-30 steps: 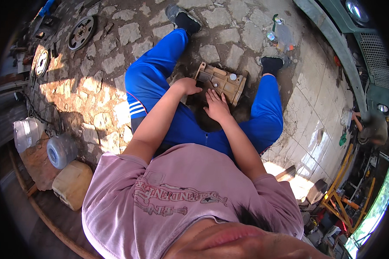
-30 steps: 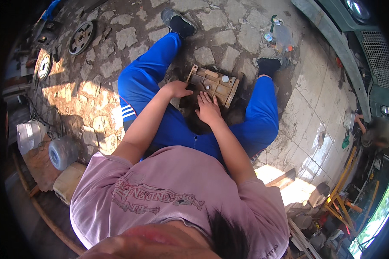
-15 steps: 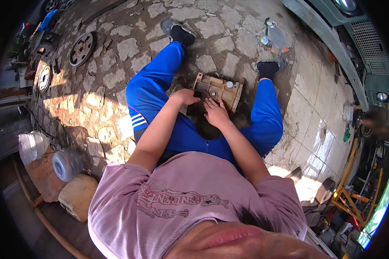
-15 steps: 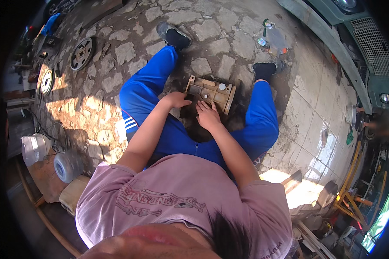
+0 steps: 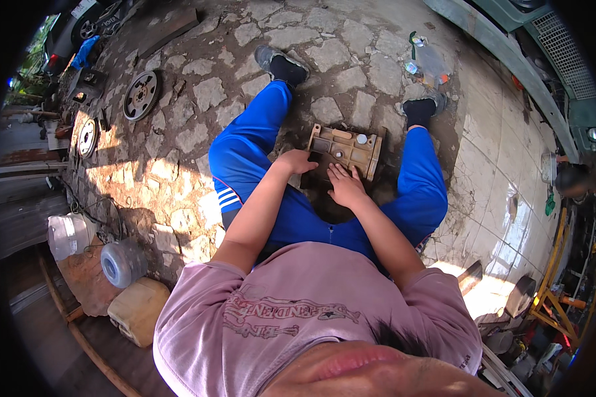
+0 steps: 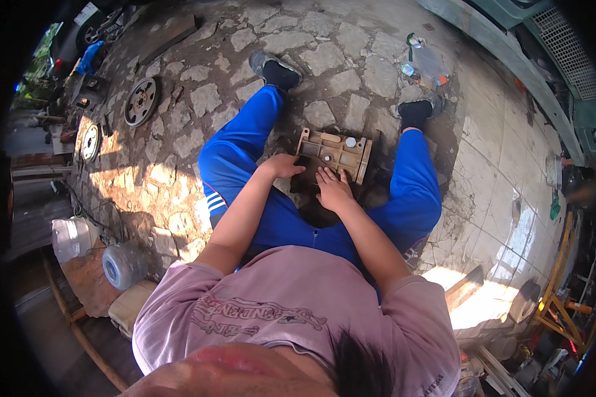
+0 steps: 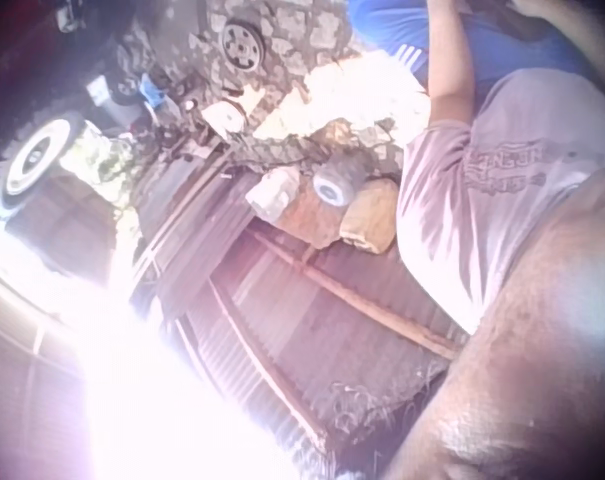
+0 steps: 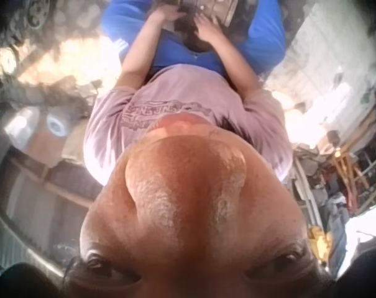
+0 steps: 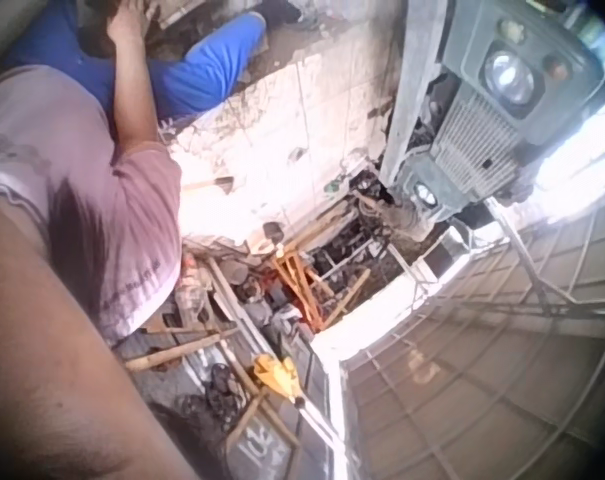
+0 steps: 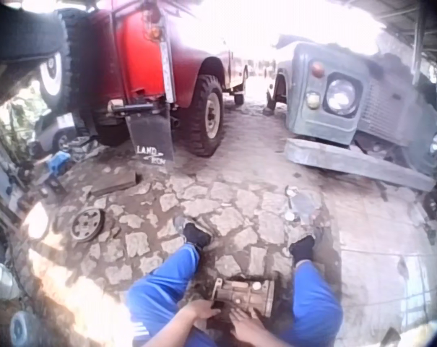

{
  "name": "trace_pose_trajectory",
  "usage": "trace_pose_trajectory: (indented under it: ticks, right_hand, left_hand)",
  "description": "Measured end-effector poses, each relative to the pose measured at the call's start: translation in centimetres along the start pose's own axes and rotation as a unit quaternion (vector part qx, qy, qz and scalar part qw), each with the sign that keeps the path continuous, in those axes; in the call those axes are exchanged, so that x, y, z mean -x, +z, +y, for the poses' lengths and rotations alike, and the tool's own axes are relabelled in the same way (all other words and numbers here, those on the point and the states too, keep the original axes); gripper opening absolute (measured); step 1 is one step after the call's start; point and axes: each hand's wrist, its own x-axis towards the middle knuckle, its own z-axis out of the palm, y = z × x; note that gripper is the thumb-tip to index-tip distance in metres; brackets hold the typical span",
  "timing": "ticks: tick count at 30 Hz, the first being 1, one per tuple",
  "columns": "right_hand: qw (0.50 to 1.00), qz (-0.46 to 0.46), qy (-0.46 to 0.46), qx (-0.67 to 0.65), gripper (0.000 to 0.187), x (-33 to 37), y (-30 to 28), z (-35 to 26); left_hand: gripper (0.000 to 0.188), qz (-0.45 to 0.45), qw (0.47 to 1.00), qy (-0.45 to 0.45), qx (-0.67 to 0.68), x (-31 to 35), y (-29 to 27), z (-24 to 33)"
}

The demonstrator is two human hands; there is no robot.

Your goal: The person sits on the ground and assembles a small wooden object with multiple compartments. They repeatedly adjust and press the pieces together by hand.

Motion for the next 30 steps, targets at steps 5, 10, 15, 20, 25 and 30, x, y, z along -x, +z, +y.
trace_pose_trajectory:
  ticks: [5,10,15,20,25,30]
  right_hand:
    - [1.000,-0.021,0.001,-0.017,0.078,0.2,0.6,-0.8]
    - [1.000,0.008,-0.013,0.002,0.077,-0.6,0.2,-0.2]
    - [0.999,-0.023,0.011,-0.027,0.072,0.7,0.2,-0.9]
    - [1.000,-0.004,0.005,-0.009,0.078,-1.1,0.0,-0.4]
    - [0.999,-0.026,0.016,-0.016,0.076,0.8,-0.2,-0.7]
    - [0.999,-0.037,0.005,0.011,0.082,0.3,0.4,-0.6]
  left_hand:
    - [0.072,-0.007,1.000,-0.007,-0.005,-0.2,1.2,-0.7]
    - [0.070,-0.014,1.000,-0.012,-0.011,-0.1,0.9,0.0]
    - [0.069,-0.009,1.000,-0.008,-0.009,0.6,0.7,0.3]
    - [0.070,-0.018,1.000,-0.007,-0.004,0.2,0.3,0.5]
    - [0.071,-0.021,1.000,-0.009,-0.002,0.7,0.3,0.8]
    - [0.072,-0.018,1.000,-0.005,0.005,0.1,0.7,0.6]
